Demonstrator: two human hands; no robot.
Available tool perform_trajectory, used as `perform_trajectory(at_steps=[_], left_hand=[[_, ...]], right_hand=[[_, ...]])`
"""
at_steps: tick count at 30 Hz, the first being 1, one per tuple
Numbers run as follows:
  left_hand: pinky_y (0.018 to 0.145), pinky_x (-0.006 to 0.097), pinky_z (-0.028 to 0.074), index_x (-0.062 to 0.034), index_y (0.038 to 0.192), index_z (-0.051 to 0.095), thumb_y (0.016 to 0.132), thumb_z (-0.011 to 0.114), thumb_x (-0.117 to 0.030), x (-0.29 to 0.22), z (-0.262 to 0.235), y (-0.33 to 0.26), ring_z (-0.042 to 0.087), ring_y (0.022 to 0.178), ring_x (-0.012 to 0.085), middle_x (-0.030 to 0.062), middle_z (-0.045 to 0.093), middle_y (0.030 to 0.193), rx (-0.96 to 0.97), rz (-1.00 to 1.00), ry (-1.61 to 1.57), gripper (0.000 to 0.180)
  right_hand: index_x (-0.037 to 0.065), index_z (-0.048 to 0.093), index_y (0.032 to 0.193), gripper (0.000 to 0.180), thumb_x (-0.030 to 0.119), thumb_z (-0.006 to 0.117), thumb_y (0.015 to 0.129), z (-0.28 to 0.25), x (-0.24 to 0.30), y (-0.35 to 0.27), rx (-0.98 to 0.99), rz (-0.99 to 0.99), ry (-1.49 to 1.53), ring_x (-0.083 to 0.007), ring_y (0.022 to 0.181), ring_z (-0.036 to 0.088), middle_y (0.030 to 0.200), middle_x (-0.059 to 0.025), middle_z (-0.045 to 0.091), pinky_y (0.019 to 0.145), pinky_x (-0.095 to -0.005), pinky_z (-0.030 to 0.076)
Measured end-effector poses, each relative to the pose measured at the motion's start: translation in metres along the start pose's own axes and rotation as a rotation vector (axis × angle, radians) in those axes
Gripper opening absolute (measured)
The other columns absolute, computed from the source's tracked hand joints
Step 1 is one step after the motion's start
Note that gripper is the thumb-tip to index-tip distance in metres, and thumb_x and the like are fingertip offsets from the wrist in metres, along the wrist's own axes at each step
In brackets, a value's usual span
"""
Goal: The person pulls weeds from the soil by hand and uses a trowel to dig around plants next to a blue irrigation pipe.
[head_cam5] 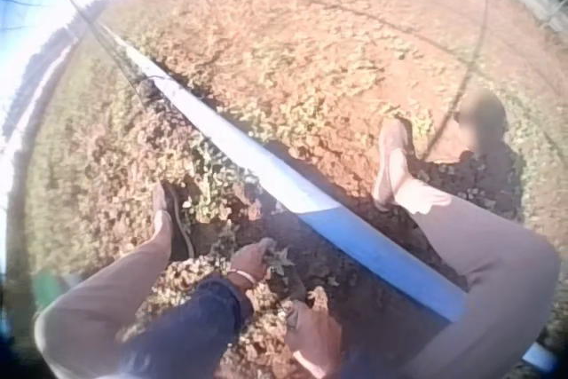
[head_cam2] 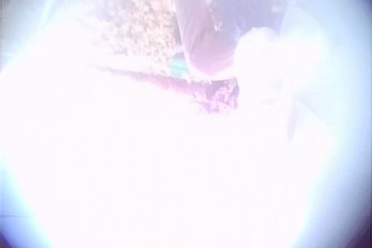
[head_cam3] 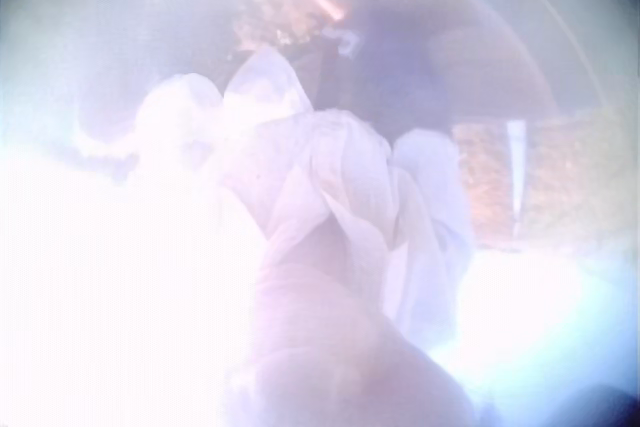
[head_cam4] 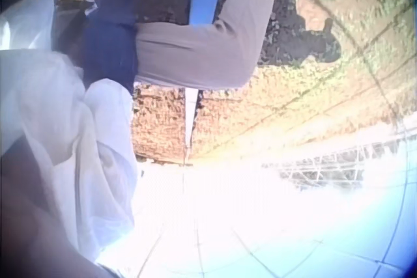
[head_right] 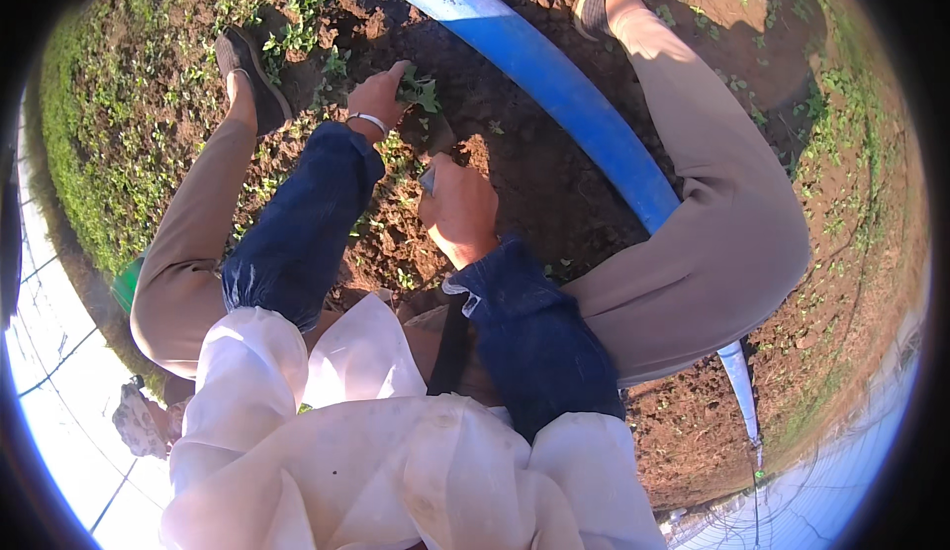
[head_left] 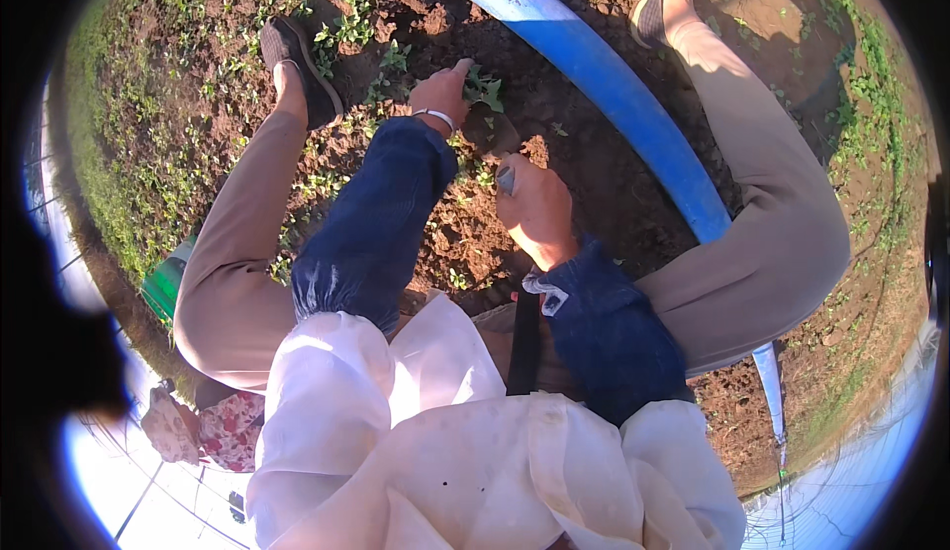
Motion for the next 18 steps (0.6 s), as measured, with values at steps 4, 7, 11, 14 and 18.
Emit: perform_trajectory(at_steps=[4, 7, 11, 14, 18], left_hand=[[0.073, 0.046, 0.053, -0.0214, 0.12, 0.059, 0.076, 0.063, -0.009, -0.005, 0.021, 0.008, 0.065, 0.088, 0.0362, 0.0132, 0.066, 0.098, 0.005, 0.025, 0.141, 0.046], [0.072, 0.045, 0.051, -0.0118, 0.106, 0.065, 0.072, 0.068, -0.007, 0.018, 0.014, 0.005, 0.064, 0.089, 0.0374, 0.0159, 0.066, 0.086, -0.181, 0.045, -0.181, 0.035], [0.048, 0.031, 0.046, -0.0058, 0.1, 0.067, 0.085, 0.067, -0.011, 0.03, 0.023, 0.01, 0.066, 0.068, 0.0197, 0.0068, 0.067, 0.077, 0.107, -0.303, -1.283, 0.015], [0.055, 0.031, 0.049, -0.0049, 0.106, 0.062, 0.086, 0.067, -0.014, -0.017, -0.007, 0.005, 0.065, 0.073, 0.0171, 0.0056, 0.067, 0.087, 0.026, 0.017, -0.977, 0.023], [0.074, 0.04, 0.053, -0.0083, 0.109, 0.062, 0.077, 0.064, -0.004, -0.139, -0.005, -0.018, 0.065, 0.088, 0.03, 0.0105, 0.067, 0.098, 0.132, 0.585, -0.174, 0.032]], right_hand=[[0.011, 0.063, 0.093, 0.018, 0.011, 0.061, 0.075, 0.005, 0.0, -0.003, 0.015, 0.018, -0.014, -0.0382, 0.076, 0.062, 0.075, -0.0161, 0.064, 0.065, -0.0461, 0.048], [0.01, 0.062, 0.093, 0.019, 0.01, 0.06, 0.074, 0.007, -0.001, -0.005, 0.027, 0.022, 0.02, -0.04, 0.075, 0.062, 0.074, -0.0182, 0.063, 0.064, -0.0474, 0.048], [0.007, 0.059, 0.092, 0.02, 0.009, 0.06, 0.072, -0.002, -0.003, -0.01, 0.008, -0.007, 0.057, -0.0422, 0.075, 0.061, 0.073, -0.0202, 0.062, 0.064, -0.0499, 0.047], [0.007, 0.059, 0.092, 0.021, 0.009, 0.061, 0.071, 0.005, -0.001, -0.015, 0.016, -0.011, 0.057, -0.0427, 0.075, 0.061, 0.073, -0.0211, 0.061, 0.064, -0.0514, 0.046], [0.006, 0.059, 0.093, 0.024, 0.009, 0.063, 0.07, 0.007, -0.005, -0.018, -0.002, 0.006, 0.041, -0.043, 0.075, 0.061, 0.073, -0.0217, 0.062, 0.065, -0.0519, 0.047]])
Point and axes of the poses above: each hand's wrist, its own y-axis towards the middle knuckle, its own z-axis out of the palm, x = y × z, the point moved 9 cm from there along y, towards the middle knuckle
